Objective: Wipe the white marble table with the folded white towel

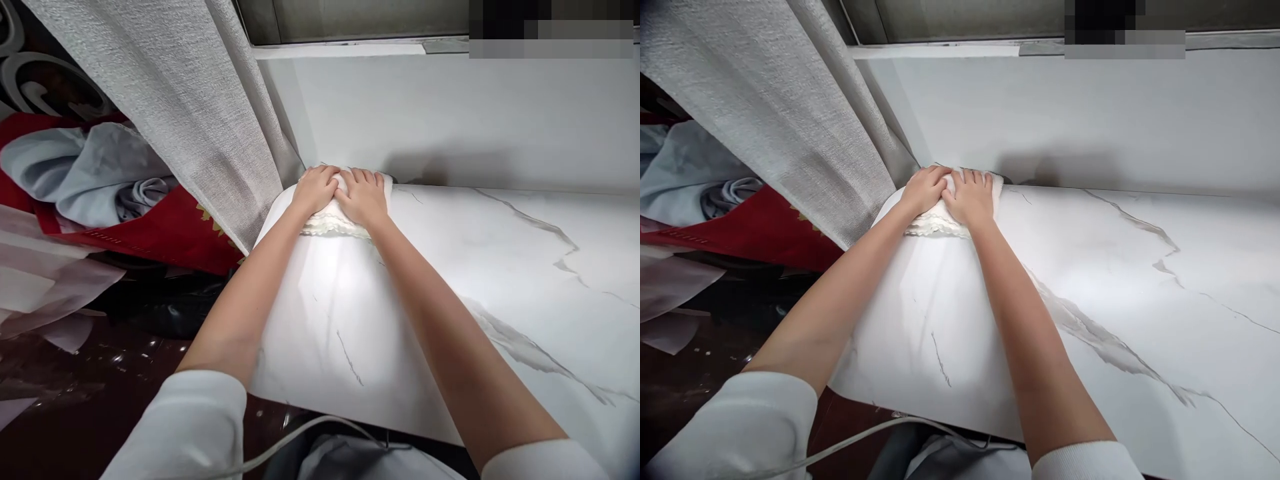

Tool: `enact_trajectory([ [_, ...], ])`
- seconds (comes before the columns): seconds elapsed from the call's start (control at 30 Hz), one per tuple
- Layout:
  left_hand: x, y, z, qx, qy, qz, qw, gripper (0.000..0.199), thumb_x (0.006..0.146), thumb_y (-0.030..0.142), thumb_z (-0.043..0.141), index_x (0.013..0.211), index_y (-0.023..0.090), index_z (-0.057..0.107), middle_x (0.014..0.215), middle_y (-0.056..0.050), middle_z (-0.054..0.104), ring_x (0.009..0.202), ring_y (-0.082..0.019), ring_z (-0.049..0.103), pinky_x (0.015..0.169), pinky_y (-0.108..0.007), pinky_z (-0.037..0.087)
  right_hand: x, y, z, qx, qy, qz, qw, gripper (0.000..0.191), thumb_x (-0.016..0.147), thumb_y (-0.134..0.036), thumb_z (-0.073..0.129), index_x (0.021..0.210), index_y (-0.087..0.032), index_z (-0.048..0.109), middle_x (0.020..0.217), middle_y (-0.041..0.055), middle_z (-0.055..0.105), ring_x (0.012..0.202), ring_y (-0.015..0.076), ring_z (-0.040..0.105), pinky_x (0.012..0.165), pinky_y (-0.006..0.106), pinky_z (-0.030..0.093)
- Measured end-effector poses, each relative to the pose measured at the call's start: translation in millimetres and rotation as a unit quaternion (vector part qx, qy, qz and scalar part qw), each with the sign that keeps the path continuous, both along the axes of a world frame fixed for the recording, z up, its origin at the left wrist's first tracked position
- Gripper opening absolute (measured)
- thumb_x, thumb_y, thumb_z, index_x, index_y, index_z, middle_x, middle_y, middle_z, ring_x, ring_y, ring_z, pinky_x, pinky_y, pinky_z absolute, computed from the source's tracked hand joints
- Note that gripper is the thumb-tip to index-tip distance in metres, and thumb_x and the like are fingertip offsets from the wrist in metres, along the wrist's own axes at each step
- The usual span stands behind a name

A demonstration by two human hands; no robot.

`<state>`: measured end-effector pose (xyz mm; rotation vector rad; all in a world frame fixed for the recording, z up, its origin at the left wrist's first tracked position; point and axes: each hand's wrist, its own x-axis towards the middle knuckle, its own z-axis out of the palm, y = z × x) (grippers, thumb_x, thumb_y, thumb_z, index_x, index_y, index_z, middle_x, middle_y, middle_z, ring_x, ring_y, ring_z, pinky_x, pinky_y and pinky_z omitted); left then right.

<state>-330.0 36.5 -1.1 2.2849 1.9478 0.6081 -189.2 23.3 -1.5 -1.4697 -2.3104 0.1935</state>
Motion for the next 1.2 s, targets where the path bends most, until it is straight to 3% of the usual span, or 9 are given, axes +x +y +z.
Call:
enact_trajectory([
  [0.17, -22, 11, 0.5, -0.009, 0.029, -0.017, 0.999, 0.049, 0.095, 0.022, 0.032, 0.136, 0.017, 0.059, 0.135, -0.010, 0.063, 0.127, -0.027, 0.055, 0.113, -0.042, 0.038, -21, 12, -5.2, 0.031, 0.005, -0.008, 0.999, 0.049, 0.100, -0.033, 0.036, 0.139, -0.010, 0.056, 0.137, 0.0183, 0.057, 0.130, 0.0345, 0.044, 0.116, 0.055, 0.019],
  [0.3, -47, 7, -1.7, -0.007, 0.025, -0.013, 1.000, 0.050, 0.095, 0.024, 0.031, 0.137, 0.017, 0.058, 0.138, -0.010, 0.062, 0.129, -0.027, 0.055, 0.113, -0.043, 0.038, -42, 10, -5.4, 0.029, 0.002, 0.009, 1.000, 0.051, 0.100, -0.034, 0.036, 0.139, -0.008, 0.056, 0.138, 0.0198, 0.057, 0.130, 0.0364, 0.044, 0.116, 0.056, 0.017],
  [0.47, -72, -12, -5.1, 0.004, 0.012, -0.002, 1.000, 0.050, 0.096, 0.026, 0.031, 0.138, 0.017, 0.057, 0.141, -0.009, 0.061, 0.131, -0.026, 0.053, 0.114, -0.042, 0.037, -61, -9, -2.6, 0.014, -0.002, 0.030, 0.999, 0.057, 0.101, -0.037, 0.037, 0.148, -0.006, 0.047, 0.150, 0.0215, 0.045, 0.140, 0.0378, 0.036, 0.118, 0.059, 0.012],
  [0.63, -76, -41, -1.6, 0.003, 0.010, -0.018, 1.000, 0.049, 0.095, 0.028, 0.032, 0.136, 0.019, 0.058, 0.143, -0.008, 0.059, 0.133, -0.024, 0.051, 0.116, -0.042, 0.034, -67, -42, -2.0, -0.004, 0.008, 0.020, 1.000, 0.061, 0.102, -0.038, 0.037, 0.152, -0.003, 0.041, 0.157, 0.0238, 0.037, 0.146, 0.0397, 0.028, 0.119, 0.061, 0.008],
  [0.93, -60, -127, 5.9, -0.016, 0.024, -0.012, 1.000, 0.051, 0.097, 0.032, 0.025, 0.138, 0.019, 0.053, 0.145, -0.007, 0.056, 0.138, -0.022, 0.046, 0.123, -0.045, 0.023, -54, -124, 1.3, 0.003, 0.021, 0.028, 0.999, 0.060, 0.100, -0.035, 0.040, 0.150, -0.002, 0.042, 0.156, 0.0260, 0.037, 0.146, 0.0403, 0.029, 0.119, 0.063, 0.011],
  [1.13, -43, -211, 10.2, -0.021, 0.063, -0.008, 0.998, 0.058, 0.098, 0.034, 0.019, 0.140, 0.012, 0.052, 0.148, -0.013, 0.053, 0.141, -0.024, 0.043, 0.124, -0.044, 0.021, -32, -193, 0.4, 0.021, 0.018, 0.092, 0.995, 0.061, 0.100, -0.036, 0.040, 0.150, -0.001, 0.043, 0.156, 0.0279, 0.036, 0.146, 0.0410, 0.031, 0.120, 0.064, 0.013],
  [1.2, -38, -241, 10.3, -0.019, 0.074, 0.021, 0.997, 0.058, 0.099, 0.035, 0.018, 0.141, 0.014, 0.051, 0.149, -0.013, 0.051, 0.142, -0.025, 0.043, 0.125, -0.044, 0.020, -25, -215, 0.6, 0.023, 0.021, 0.121, 0.992, 0.061, 0.099, -0.037, 0.041, 0.150, -0.002, 0.044, 0.156, 0.0268, 0.037, 0.146, 0.0410, 0.032, 0.120, 0.065, 0.013],
])
